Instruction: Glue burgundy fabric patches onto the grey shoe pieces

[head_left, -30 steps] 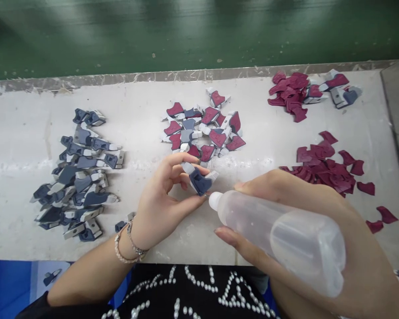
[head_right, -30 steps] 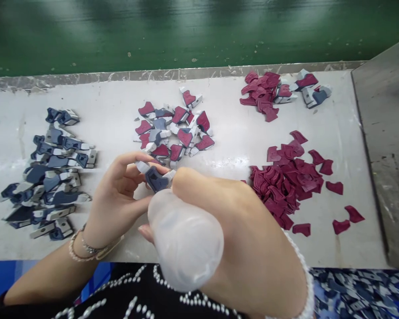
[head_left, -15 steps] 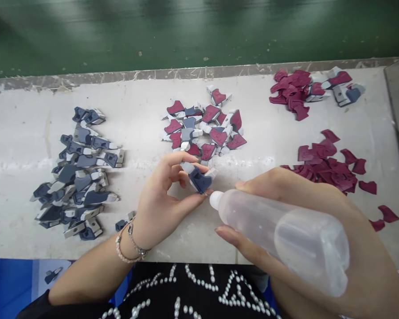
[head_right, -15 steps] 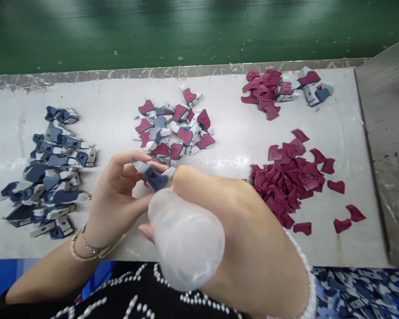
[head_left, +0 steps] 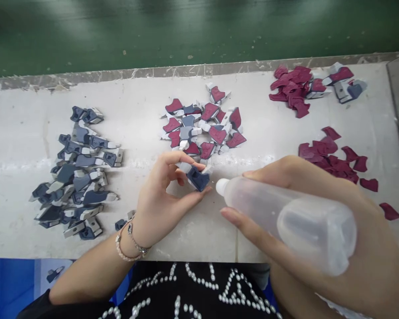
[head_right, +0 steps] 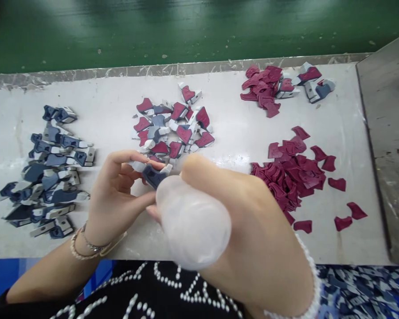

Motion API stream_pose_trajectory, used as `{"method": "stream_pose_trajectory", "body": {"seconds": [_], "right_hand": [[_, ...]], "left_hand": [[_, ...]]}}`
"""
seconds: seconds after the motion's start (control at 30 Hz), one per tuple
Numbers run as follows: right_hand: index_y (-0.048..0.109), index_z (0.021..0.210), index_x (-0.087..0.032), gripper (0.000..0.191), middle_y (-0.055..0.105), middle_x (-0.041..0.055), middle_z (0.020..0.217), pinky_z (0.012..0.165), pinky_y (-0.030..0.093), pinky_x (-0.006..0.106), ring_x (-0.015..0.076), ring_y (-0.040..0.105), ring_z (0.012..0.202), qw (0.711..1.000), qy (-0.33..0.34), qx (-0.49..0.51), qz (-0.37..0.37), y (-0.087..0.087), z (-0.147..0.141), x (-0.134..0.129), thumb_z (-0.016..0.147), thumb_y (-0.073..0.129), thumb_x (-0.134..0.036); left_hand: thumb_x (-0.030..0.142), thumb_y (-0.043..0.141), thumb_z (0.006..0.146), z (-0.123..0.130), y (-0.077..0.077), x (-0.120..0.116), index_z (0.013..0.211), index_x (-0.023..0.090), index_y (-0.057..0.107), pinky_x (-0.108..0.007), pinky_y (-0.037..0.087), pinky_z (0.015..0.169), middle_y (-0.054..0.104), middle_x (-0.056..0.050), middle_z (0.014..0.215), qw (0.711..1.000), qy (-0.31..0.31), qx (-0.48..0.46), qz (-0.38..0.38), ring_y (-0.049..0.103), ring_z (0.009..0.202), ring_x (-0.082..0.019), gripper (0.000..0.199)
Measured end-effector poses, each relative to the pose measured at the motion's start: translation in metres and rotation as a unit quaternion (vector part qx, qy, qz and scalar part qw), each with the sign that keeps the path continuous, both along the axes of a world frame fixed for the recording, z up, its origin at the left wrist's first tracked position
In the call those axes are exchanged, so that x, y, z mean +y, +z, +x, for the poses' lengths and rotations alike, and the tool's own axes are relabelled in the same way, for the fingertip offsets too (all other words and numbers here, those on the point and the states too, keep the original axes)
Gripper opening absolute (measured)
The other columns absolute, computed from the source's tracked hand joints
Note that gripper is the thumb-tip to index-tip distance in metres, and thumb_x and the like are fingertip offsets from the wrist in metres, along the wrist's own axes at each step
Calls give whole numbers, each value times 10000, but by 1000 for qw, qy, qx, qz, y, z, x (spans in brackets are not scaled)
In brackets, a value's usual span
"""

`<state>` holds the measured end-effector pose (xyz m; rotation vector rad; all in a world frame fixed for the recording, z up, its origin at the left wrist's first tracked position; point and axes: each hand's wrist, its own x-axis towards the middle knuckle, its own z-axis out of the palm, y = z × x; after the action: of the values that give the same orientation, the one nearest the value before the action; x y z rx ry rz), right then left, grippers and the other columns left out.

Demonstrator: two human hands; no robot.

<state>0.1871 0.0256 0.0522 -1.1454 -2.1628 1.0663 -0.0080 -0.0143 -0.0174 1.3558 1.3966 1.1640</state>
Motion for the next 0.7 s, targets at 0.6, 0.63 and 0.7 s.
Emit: {"method": "stream_pose_trajectory", "body": {"seconds": [0.6, 0.63, 0.7], "right_hand": [[500, 813, -249, 231, 594, -42, 749, 422, 448, 220, 101, 593, 571, 999, -19, 29, -8, -1, 1, 2, 877, 708, -326], [510, 819, -251, 218, 591, -43, 751, 431, 456, 222, 100, 591, 567, 999, -15, 32, -11, 0, 1, 2, 872, 711, -317], [536, 851, -258, 215, 591, -45, 741, 424, 460, 225, 101, 582, 549, 999, -19, 44, -23, 1, 1, 2, 849, 736, -340]], "left_hand": [[54, 826, 675, -1, 1, 1, 1090, 237, 525, -342, 578, 875, 676, -22, 1015, 997, 4, -60, -39, 678, 1006, -216, 544], [43, 828, 668, -1, 1, 1, 1087, 235, 525, -336, 581, 871, 677, -24, 1017, 997, 4, -64, -36, 679, 1006, -215, 552], [28, 830, 658, -1, 2, 1, 1080, 231, 522, -315, 586, 851, 677, -26, 1022, 997, 6, -74, -29, 683, 995, -207, 560]]}}
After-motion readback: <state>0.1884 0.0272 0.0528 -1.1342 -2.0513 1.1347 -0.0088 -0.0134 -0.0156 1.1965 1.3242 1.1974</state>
